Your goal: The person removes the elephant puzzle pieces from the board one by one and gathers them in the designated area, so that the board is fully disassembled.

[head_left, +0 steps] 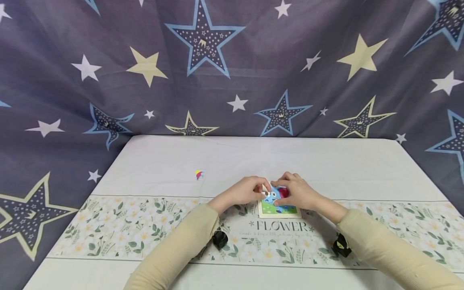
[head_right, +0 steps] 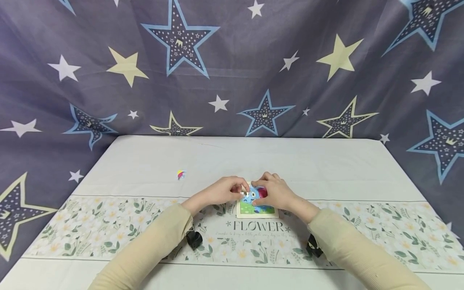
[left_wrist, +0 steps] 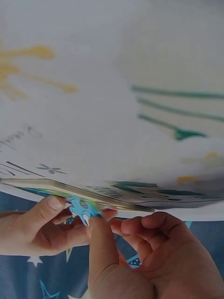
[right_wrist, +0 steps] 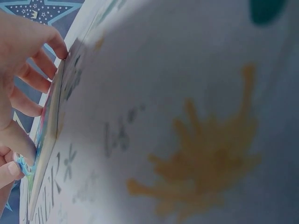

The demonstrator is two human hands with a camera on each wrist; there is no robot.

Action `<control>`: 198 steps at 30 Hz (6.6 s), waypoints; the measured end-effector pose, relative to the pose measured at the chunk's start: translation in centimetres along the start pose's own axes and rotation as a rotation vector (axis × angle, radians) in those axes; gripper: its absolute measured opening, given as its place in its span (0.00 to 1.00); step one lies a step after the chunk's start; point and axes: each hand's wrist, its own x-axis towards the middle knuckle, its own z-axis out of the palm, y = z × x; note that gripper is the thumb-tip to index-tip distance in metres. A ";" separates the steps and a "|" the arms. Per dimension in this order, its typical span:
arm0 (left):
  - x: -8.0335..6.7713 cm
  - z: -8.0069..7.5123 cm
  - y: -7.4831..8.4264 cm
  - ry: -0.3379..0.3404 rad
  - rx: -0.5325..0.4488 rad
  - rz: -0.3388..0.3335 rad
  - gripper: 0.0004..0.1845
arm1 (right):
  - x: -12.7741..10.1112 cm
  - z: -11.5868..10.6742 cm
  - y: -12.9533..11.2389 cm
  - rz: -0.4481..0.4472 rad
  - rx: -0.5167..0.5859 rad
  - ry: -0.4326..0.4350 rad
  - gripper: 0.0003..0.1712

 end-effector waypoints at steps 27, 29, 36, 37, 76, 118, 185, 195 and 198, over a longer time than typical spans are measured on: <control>-0.8 -0.6 -0.5 0.122 -0.053 -0.092 0.09 | 0.0 -0.1 -0.2 0.014 -0.016 -0.005 0.35; -0.9 -0.7 -0.7 0.126 -0.046 -0.100 0.09 | 0.0 -0.1 -0.2 0.014 -0.014 -0.004 0.35; -1.5 -1.1 -1.2 0.150 -0.055 -0.120 0.09 | 0.0 0.0 -0.1 0.018 -0.007 -0.008 0.36; -1.6 -1.1 -1.3 0.153 -0.058 -0.118 0.09 | 0.0 0.0 -0.1 0.018 -0.009 -0.008 0.36; -6.9 -6.3 -4.7 0.287 -0.047 -0.213 0.09 | -0.1 0.0 -0.2 0.023 -0.015 -0.005 0.35; -13.2 -9.3 -9.1 0.268 -0.055 -0.355 0.08 | -0.1 0.4 0.0 0.029 -0.017 0.001 0.36; -13.0 -8.9 -9.2 0.267 -0.064 -0.498 0.06 | -0.2 0.1 -0.2 0.020 0.004 0.008 0.36; -11.8 -8.4 -8.0 0.310 0.029 -0.425 0.08 | -0.2 0.0 -0.2 0.016 0.004 0.004 0.36; -11.0 -7.9 -7.2 0.306 0.053 -0.393 0.08 | -0.2 0.0 -0.2 0.020 0.002 0.000 0.36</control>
